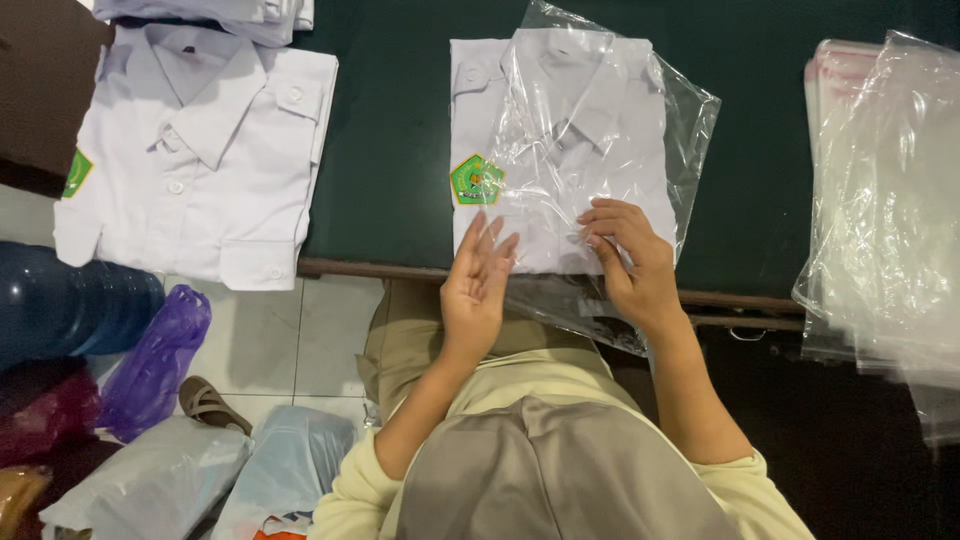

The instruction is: The person picks up folded white shirts from a stack, places each one into a clear plastic bag, seals the bag, and sets it aside.

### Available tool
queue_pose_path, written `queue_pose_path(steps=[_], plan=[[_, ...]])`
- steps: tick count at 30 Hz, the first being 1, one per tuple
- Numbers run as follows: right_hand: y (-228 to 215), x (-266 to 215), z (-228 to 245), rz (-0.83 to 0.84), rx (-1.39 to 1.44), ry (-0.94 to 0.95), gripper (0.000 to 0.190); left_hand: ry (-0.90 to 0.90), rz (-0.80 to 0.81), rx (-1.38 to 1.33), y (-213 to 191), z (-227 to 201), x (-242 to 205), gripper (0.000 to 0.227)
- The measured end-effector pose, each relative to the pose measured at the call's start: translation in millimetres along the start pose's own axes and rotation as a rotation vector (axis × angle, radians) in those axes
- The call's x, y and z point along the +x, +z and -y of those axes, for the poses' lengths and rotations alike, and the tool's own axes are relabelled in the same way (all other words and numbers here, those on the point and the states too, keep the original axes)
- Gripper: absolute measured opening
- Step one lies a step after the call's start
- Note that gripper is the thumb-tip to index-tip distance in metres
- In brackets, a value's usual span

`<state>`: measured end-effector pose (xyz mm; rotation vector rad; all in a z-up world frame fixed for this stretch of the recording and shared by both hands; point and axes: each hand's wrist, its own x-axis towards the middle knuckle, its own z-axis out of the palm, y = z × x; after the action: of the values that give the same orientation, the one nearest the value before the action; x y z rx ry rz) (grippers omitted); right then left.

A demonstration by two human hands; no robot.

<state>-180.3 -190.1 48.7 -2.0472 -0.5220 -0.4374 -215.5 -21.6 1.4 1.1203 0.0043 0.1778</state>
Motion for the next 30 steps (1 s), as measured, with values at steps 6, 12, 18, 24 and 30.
queue_pose_path(steps=[6, 12, 18, 24, 30], plan=[[0, 1, 8, 0.032, -0.095, -0.06, 0.009, 0.156, -0.006, 0.435, -4, -19, 3, 0.088], [16, 11, 34, -0.133, 0.193, -0.228, 0.019, 0.078, 0.062, -0.016, 0, -13, -12, 0.099], [44, 21, 45, -0.329, 0.578, -0.314, 0.025, 0.461, 0.136, -0.076, -18, 0, -11, 0.098], [52, 28, 39, -0.384, 0.89, -0.219, 0.027, 0.544, 0.136, 0.195, -33, 3, -12, 0.087], [52, 37, 46, -0.147, 0.829, -0.055, 0.032, 0.265, 0.095, -0.063, -29, -30, 4, 0.052]])
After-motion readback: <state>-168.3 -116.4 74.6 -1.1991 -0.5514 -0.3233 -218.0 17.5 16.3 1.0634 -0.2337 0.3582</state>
